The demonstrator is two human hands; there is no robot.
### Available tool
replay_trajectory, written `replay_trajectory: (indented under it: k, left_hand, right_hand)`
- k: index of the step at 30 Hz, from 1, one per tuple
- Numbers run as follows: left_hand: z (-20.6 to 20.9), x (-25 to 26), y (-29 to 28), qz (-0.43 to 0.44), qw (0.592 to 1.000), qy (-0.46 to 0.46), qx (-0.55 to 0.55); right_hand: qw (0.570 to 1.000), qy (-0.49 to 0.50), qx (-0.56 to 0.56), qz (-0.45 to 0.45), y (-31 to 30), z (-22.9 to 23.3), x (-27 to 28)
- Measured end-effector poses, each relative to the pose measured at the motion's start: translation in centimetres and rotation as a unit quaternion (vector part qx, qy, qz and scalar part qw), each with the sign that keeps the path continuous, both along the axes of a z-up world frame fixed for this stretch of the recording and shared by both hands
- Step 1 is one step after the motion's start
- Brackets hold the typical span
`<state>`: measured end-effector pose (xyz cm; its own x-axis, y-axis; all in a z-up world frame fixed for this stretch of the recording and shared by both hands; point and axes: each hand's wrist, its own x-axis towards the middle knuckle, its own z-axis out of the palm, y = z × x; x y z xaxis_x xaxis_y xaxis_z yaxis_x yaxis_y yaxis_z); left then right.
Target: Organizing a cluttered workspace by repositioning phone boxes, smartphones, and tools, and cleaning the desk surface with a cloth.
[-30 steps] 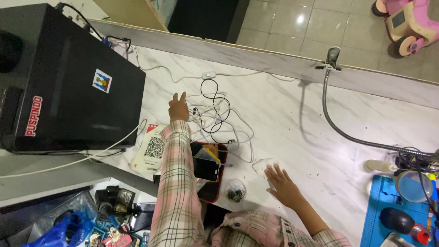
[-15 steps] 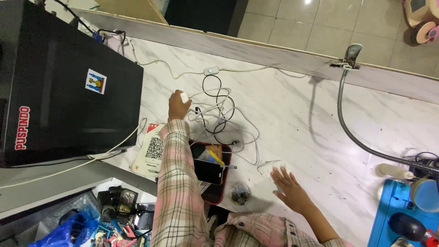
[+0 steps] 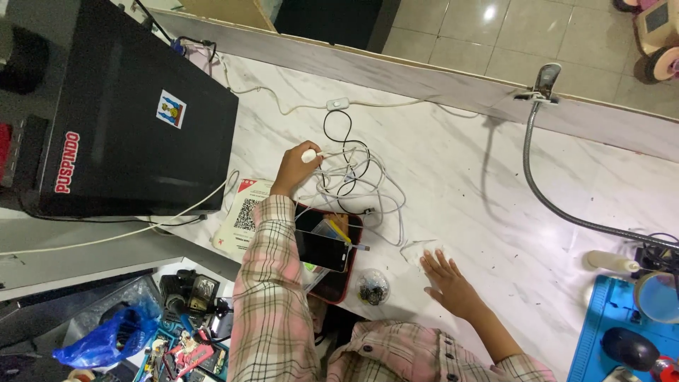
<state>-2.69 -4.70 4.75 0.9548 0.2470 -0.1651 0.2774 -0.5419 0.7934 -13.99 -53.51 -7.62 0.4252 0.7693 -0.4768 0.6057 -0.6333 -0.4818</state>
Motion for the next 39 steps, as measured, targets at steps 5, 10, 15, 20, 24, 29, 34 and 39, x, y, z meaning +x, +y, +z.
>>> replay_trajectory:
  k: [5, 10, 15, 20, 24, 29, 34, 39]
  left_hand:
    - [0.3, -0.6, -1.2, 0.029, 0.999, -0.007, -0.024]
    - [0.4, -1.3, -1.1, 0.053, 0.994, -0.065, -0.068]
    - [9.6, -3.2, -4.4, 0.089, 0.995, 0.024, 0.034]
    - [9.6, -5.8, -7.8, 0.104, 0.994, -0.005, -0.015]
    - [8.2, -9.4, -15.9, -0.063, 0.991, -0.029, -0.119]
    - [3.3, -14.2, -28.8, -0.209, 0.97, -0.003, -0.126]
    - [3.5, -17.6, -35.8, -0.218, 0.963, -0.133, -0.089]
    - [4.6, -19.5, -37.4, -0.342, 0.933, -0.108, -0.032]
  right_hand:
    - [1.0, -0.015, 0.024, -0.003, -0.1, -0.2, -0.1]
    - [0.999, -0.005, 0.045, -0.01, 0.1, -0.1, -0.1]
    - [0.998, -0.051, -0.001, -0.034, 0.3, 0.0, -0.3]
    - [0.987, -0.002, 0.092, -0.129, 0.9, 4.4, -0.3]
    - [0.889, 0.045, 0.307, -0.337, 2.4, 12.4, -0.9]
    - [0.709, 0.302, 0.414, -0.486, 0.5, 12.0, -2.4]
    - [0.631, 0.324, 0.379, -0.594, -5.6, 13.1, -6.3]
    - [0.77, 0.157, 0.044, -0.617, -19.4, 5.3, -17.0]
